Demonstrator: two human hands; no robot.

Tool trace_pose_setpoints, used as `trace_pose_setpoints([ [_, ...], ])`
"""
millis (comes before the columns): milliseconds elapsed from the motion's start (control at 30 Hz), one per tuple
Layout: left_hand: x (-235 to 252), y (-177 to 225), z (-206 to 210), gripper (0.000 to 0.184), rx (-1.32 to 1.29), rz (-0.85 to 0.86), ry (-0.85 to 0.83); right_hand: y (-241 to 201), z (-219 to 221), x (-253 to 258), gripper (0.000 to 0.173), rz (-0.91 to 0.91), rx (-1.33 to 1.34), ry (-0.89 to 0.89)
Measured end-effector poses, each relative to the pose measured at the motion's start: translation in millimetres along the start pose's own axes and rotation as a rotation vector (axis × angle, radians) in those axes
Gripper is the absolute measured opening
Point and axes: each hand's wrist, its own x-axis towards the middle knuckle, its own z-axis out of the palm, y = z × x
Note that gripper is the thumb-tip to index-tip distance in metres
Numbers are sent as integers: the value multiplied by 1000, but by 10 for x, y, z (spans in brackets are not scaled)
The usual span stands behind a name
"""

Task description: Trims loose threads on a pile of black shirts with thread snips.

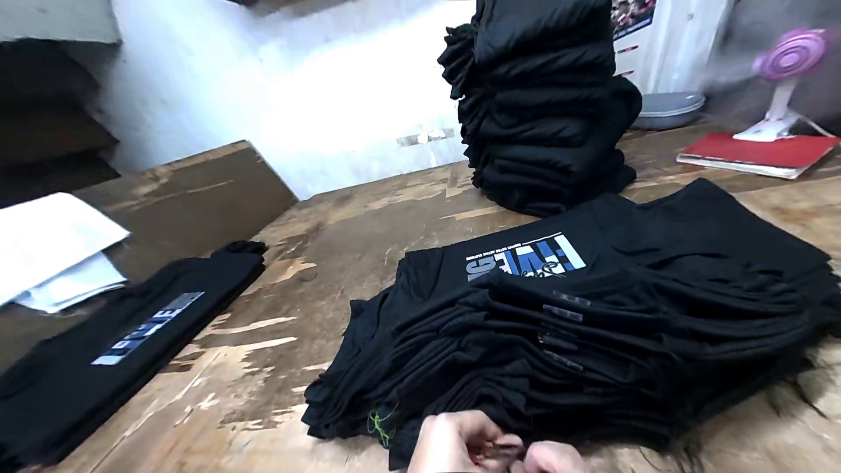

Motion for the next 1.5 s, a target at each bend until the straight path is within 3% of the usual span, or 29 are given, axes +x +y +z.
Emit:
trace_pose_setpoints([
  [100, 13, -115, 87, 13, -325, 25, 151, -40, -5, 90, 9, 267, 246, 79],
  [200, -64, -115, 116, 9, -311, 31, 188, -43, -85, 151, 6, 499, 414, 75],
  [333, -253, -88, 53, 38, 66, 210, 263, -27, -131, 31, 5, 410, 206, 175],
  [467, -291, -86, 129, 26, 313, 391, 380, -51, -110, -65, 7, 297, 100, 249],
  [600, -192, -117, 270, 17, 402, 457, 430, -59, -98, -76, 8, 259, 84, 243],
  [700, -107, -168, 133, 18, 374, 454, 218, -37, -254, -134, 12, 304, 35, 124],
  [800, 126, -408, 42, 22, 344, 561, 114, -38, -400, -134, 28, 369, -85, -189],
  [933, 340, -480, -200, 19, 188, 630, -124, -141, -243, 22, 46, 364, -122, -156],
  [1000, 378, -451, -269, 22, 118, 624, -237, -160, -103, 117, 39, 407, -34, -94],
  [1067, 394, -454, -295, 23, 46, 625, -294, -182, -42, 166, 16, 430, 95, -67],
  [1200, 384, -501, -302, 23, -97, 608, -337, -128, -282, 188, 12, 381, 123, -291],
  [1267, 303, -482, -265, 20, -128, 570, -244, -92, -355, 180, 12, 390, 183, -307],
  [1367, 62, -418, -192, 38, -33, 547, 98, -83, -350, 150, 10, 400, 309, -239],
  [1500, -335, -448, 17, 23, 305, 573, 502, -75, -323, 84, 9, 390, 371, -198],
])
